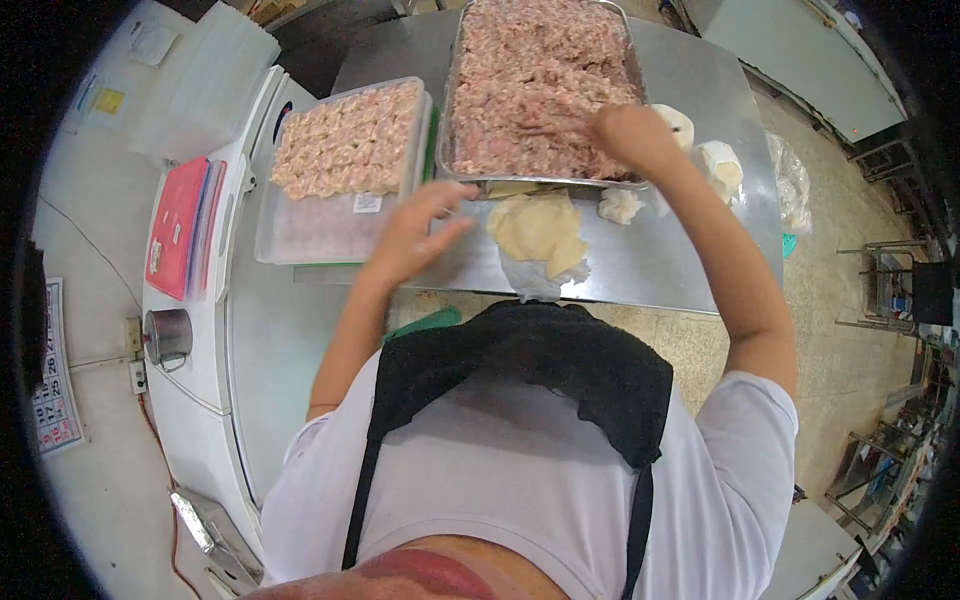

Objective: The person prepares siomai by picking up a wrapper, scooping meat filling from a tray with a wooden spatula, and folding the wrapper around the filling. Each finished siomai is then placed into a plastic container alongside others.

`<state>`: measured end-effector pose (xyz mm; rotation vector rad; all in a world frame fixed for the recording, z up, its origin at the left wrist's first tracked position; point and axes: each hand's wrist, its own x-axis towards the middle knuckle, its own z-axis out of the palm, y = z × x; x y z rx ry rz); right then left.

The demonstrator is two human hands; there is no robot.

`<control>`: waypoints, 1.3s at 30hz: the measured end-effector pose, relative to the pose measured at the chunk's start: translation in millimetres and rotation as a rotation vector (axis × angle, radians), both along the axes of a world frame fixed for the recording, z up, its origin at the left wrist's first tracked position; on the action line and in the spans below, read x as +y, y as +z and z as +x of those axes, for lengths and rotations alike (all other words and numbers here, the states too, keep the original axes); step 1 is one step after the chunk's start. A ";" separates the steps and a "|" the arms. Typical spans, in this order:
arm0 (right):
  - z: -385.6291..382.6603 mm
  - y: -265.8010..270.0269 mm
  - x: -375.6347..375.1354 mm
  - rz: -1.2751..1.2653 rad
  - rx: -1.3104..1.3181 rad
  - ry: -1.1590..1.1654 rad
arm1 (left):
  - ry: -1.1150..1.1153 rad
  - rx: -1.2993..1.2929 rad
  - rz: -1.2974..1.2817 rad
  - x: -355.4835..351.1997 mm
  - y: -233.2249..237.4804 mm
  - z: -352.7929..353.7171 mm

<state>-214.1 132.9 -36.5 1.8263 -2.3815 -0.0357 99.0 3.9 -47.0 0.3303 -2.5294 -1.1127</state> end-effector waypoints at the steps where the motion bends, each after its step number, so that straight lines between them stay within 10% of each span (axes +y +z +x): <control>1: -2.5 -12.8 1.6 -0.051 -0.052 0.105 | -0.041 0.012 -0.068 12.4 -24.2 -17.4; 16: 0.5 -40.3 -4.1 -0.112 -0.553 0.206 | -0.053 -0.059 -0.310 94.5 -101.5 -101.1; 22: 27.6 -32.4 -9.3 -0.003 -0.296 0.320 | 0.097 0.050 0.344 80.1 -90.3 -81.0; 24: 20.7 -25.7 -17.8 0.046 -0.345 0.312 | 0.243 0.329 1.426 74.7 -85.5 -72.1; 25: 19.8 -24.1 -22.7 -0.006 -0.366 0.329 | 0.351 0.312 1.488 74.0 -68.0 -69.6; 26: 19.8 -21.5 -27.6 -0.058 -0.386 0.345 | 0.353 0.311 1.494 70.1 -66.1 -62.7; 28: 27.5 -13.3 -43.5 -0.060 -0.374 0.328 | 0.303 -0.069 0.467 61.4 -62.2 -53.4; 31: 48.4 -15.8 -61.9 -0.034 -0.081 0.402 | 0.367 -0.100 0.259 54.0 -46.6 -46.8; 35: 75.9 -17.5 -47.9 -0.075 -0.266 0.355 | 0.276 -0.229 0.152 31.3 -28.7 -27.0; 39: 55.8 -28.5 -39.8 0.012 -0.711 0.070 | 0.305 0.076 0.728 7.7 -36.5 -16.3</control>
